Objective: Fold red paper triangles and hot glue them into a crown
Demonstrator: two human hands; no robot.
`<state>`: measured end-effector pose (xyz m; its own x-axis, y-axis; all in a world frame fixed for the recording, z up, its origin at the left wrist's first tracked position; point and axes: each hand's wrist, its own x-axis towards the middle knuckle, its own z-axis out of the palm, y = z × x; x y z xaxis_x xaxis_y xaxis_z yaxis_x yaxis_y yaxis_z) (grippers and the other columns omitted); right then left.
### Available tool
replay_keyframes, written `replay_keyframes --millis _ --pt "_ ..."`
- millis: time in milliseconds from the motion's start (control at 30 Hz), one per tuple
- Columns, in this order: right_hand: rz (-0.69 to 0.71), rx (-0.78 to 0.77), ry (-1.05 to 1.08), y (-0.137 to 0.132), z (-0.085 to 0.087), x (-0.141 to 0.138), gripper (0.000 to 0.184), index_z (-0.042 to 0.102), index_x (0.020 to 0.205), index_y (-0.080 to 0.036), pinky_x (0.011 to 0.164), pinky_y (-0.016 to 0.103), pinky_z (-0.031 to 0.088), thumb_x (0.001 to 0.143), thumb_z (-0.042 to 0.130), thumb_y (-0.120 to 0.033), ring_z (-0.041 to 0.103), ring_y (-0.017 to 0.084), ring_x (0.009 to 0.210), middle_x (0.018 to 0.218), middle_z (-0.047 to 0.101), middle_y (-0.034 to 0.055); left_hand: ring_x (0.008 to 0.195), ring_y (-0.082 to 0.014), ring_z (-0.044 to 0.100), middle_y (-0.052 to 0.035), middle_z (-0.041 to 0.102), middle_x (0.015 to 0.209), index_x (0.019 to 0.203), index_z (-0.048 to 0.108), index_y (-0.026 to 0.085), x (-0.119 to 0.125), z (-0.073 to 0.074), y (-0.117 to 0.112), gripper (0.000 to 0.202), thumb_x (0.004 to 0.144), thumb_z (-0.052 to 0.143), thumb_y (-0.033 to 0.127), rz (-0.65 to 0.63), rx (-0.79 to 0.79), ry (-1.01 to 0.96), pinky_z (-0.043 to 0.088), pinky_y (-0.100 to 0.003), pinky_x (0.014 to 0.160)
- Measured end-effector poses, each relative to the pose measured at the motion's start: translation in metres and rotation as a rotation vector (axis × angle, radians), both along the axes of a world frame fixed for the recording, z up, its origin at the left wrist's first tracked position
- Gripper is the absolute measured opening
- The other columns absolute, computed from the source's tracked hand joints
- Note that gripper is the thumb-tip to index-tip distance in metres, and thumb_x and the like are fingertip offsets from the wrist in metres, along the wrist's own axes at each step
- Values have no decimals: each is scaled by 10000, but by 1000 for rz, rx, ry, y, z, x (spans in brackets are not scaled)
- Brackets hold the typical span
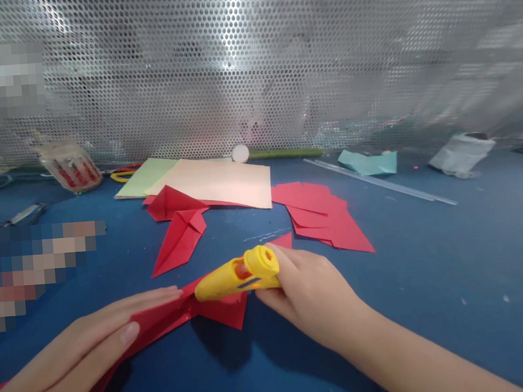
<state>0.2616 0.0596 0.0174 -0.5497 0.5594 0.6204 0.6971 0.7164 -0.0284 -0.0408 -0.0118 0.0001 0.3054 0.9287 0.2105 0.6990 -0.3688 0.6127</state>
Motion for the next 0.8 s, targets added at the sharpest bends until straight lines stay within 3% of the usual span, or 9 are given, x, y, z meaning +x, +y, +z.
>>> replay_keyframes --millis 133,267,400,600,800 --pt "20 21 -5 0 -1 2 168 479 771 -239 402 236 385 919 409 -203 536 142 411 546 565 -15 1241 -140 547 213 523 1388 1342 453 537 5 3 -4 407 985 392 350 17 8 1 484 -223 949" --pt "72 33 -17 -2 -2 2 205 430 757 -240 404 224 384 961 405 -234 537 128 415 551 561 -23 1306 -192 495 161 516 1412 1317 526 485 15 8 -9 395 990 369 331 103 -73 -33 446 -316 1044" --pt "99 21 -13 -3 0 1 219 435 769 -233 428 213 405 984 391 -249 563 122 445 586 590 -14 1294 -216 514 134 552 1383 1305 554 452 18 10 -10 381 983 389 335 117 -80 -35 464 -348 1040" --pt "14 53 -30 -1 -2 2 256 483 764 -231 402 234 374 987 363 -270 523 134 405 534 551 -16 1276 -199 532 146 539 1392 1306 550 461 11 9 -5 373 981 402 355 70 -86 -15 476 -311 1019" --pt "-69 70 -22 4 -4 6 209 589 795 -214 418 247 397 906 412 -220 579 165 434 546 616 2 1277 -188 531 126 573 1364 1285 575 446 21 14 -11 357 1003 364 391 141 -80 -19 434 -320 1046"
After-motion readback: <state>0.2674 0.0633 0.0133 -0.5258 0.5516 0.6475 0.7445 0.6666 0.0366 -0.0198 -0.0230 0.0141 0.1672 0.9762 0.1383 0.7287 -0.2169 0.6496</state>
